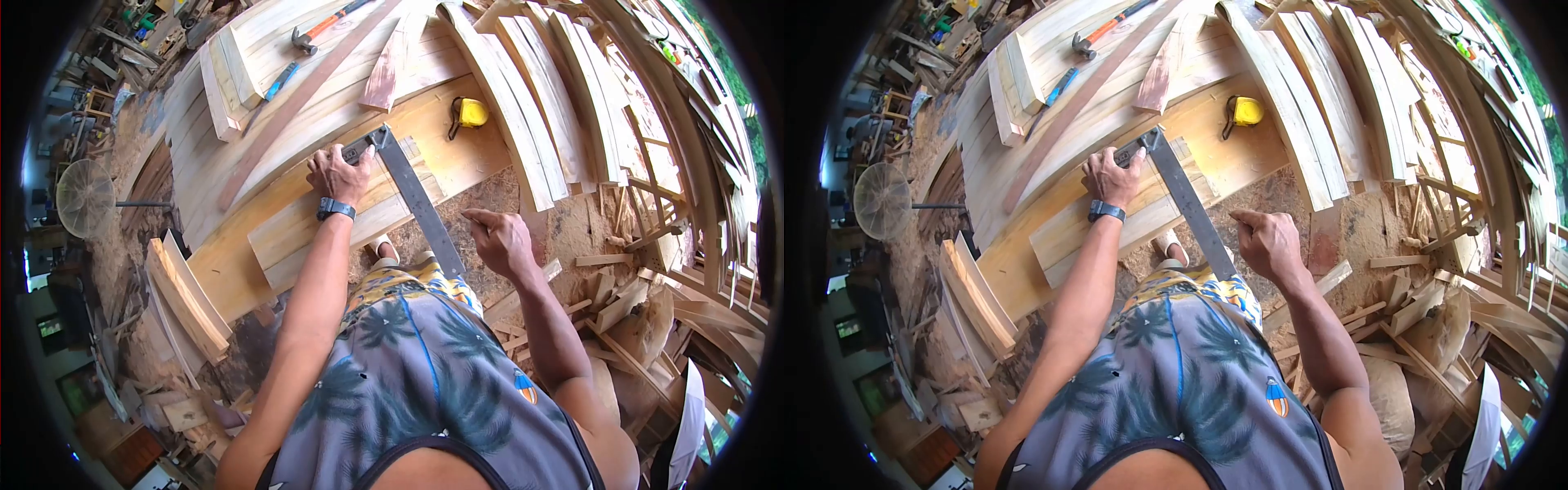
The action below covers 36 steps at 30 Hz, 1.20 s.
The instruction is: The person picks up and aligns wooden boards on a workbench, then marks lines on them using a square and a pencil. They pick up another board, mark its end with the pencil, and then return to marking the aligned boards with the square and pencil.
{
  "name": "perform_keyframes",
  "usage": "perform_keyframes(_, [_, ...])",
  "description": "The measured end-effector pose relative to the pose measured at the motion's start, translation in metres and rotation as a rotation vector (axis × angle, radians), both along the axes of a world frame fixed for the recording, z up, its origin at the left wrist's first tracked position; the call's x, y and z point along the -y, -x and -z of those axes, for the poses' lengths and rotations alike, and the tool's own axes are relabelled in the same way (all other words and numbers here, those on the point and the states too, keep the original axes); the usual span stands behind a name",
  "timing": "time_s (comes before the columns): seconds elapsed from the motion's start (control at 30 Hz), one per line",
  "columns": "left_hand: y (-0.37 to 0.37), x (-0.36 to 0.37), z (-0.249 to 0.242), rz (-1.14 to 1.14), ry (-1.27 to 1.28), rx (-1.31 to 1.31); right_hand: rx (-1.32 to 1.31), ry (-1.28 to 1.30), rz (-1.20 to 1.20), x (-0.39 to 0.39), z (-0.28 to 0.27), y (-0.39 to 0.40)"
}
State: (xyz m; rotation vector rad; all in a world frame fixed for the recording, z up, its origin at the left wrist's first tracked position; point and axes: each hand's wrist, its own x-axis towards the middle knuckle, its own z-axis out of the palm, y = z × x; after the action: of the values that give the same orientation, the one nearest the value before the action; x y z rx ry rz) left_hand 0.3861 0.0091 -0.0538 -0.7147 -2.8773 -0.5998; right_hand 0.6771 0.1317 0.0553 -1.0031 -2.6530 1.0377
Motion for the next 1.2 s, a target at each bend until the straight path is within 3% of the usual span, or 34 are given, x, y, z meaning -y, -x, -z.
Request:
perform_keyframes(0.53, [-0.004, 0.001, 0.002, 0.011, 0.033, -0.074, 0.03, -0.064, -0.052, -0.004, 0.017, 0.032])
perform_keyframes(0.73, [-0.005, 0.0, -0.002, -0.004, 0.042, -0.053, -0.115, -0.109, -0.045, -0.007, 0.037, 0.051])
perform_keyframes(0.93, [-0.008, 0.001, -0.009, 0.015, 0.085, -0.011, -0.025, -0.097, -0.039, -0.02, 0.044, 0.08])
perform_keyframes(1.2, [-0.015, 0.008, -0.006, 0.074, 0.063, -0.033, -0.162, -0.078, 0.154, -0.065, 0.028, 0.079])
